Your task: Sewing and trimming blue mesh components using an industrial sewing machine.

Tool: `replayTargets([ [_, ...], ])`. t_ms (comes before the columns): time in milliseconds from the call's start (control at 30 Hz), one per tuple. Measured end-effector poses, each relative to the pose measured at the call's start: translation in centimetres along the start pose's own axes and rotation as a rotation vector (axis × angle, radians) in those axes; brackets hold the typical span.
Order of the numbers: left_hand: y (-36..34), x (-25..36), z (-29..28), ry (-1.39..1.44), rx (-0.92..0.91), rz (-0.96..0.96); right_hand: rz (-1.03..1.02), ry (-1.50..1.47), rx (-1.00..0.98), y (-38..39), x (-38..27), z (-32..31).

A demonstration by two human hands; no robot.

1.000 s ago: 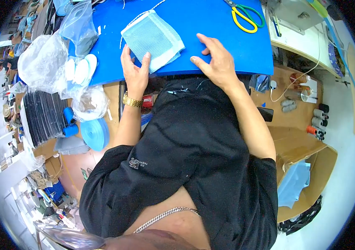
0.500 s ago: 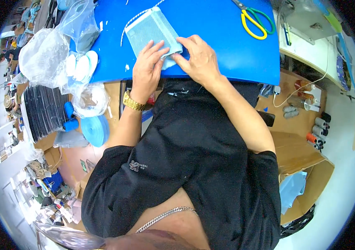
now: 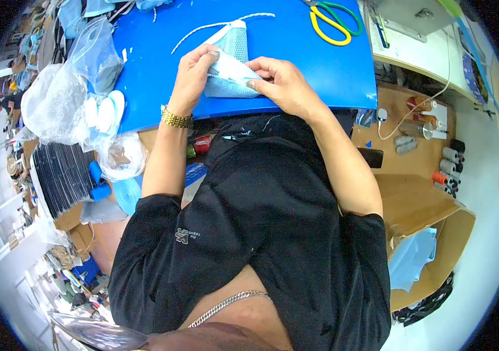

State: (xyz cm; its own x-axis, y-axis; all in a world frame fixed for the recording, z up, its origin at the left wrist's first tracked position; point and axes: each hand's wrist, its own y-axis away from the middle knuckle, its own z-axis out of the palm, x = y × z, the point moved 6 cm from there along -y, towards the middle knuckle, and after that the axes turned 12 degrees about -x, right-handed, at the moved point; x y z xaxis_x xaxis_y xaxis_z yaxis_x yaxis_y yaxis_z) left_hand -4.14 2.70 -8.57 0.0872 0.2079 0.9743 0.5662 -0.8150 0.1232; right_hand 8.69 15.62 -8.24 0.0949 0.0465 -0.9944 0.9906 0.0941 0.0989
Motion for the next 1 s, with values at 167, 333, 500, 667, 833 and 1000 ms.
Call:
replayTargets([
  [167,0.9,1.1,0.8,-0.041,-0.145,-0.071,-0.017,-0.044,0.077,0.4,0.9,-0.1],
  [333,2.8,0.7,-0.3,0.034,-0.118,-0.11,-0.092,0.339,0.262,0.6,-0.9,-3.7],
  [500,3.5,1.3,0.2,0.082,-0.094,-0.113,0.008,1.235,0.527,3.0,-2.3,-15.8],
  [667,3.9,1.5,0.6,0.17,-0.09,-0.08,0.299,1.086,0.299,2.1,-1.6,-17.0],
  [833,4.2,1.7,0.6,0.19,-0.11,-0.05,0.274,0.421,0.164,3.8,-0.8,-13.9],
  [1000,4.4,2.0,0.5,0.19,-0.191,-0.038,0.119,0.42,0.05,6.3,-2.9,-5.3],
])
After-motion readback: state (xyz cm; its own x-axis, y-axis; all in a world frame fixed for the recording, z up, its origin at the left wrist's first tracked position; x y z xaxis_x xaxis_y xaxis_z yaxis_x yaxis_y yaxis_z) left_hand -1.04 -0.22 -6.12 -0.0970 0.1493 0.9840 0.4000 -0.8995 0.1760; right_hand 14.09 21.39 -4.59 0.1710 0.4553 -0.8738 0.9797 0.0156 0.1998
